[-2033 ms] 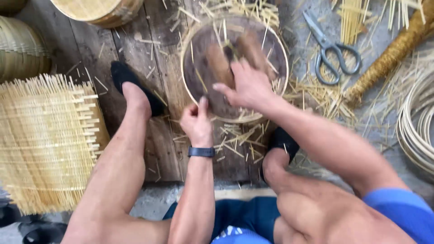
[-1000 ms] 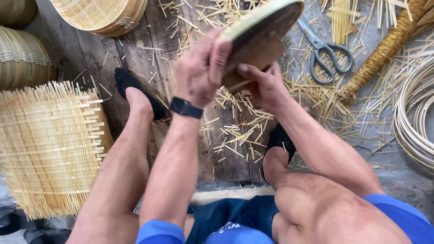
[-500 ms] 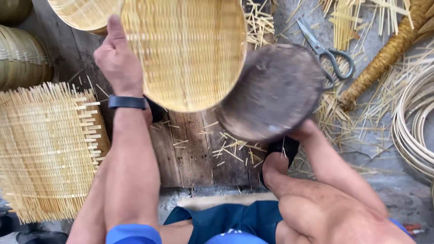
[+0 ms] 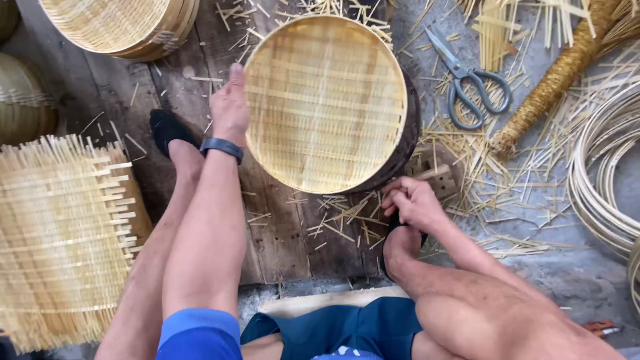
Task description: The person sits on the floor assembling a round bamboo sieve. They hold a woven bamboo mat over a round wooden mold, trim the protruding mat edges with scissors, fit a thin bamboo rim hoop around the mat, press the mat into the mold, and flip the assembled sieve over to tuck and secure the edges.
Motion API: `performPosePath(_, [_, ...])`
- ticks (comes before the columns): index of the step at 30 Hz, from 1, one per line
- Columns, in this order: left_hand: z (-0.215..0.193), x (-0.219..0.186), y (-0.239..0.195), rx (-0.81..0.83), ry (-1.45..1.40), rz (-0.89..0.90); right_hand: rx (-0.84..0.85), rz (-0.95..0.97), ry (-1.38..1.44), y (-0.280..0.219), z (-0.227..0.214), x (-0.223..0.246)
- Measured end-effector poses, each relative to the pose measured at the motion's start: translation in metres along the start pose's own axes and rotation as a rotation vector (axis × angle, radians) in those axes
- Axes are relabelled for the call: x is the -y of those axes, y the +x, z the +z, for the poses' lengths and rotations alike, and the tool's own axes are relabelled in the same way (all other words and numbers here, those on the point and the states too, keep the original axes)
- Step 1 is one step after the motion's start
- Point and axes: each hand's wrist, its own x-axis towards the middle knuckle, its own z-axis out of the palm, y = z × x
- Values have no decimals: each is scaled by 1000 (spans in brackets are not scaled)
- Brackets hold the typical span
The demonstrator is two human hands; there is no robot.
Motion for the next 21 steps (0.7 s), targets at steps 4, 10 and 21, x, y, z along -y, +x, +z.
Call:
performPosePath(4, [60,-2,-49,-339,747,671,-69,-139,67,3,5,-10])
performPosePath(10, [167,21,-185,165,817,935,-108,-369,122,21,2,-39])
performPosePath(21, [18,38,-108,314,1072,1366,-128,-203,150,23,-2,-35])
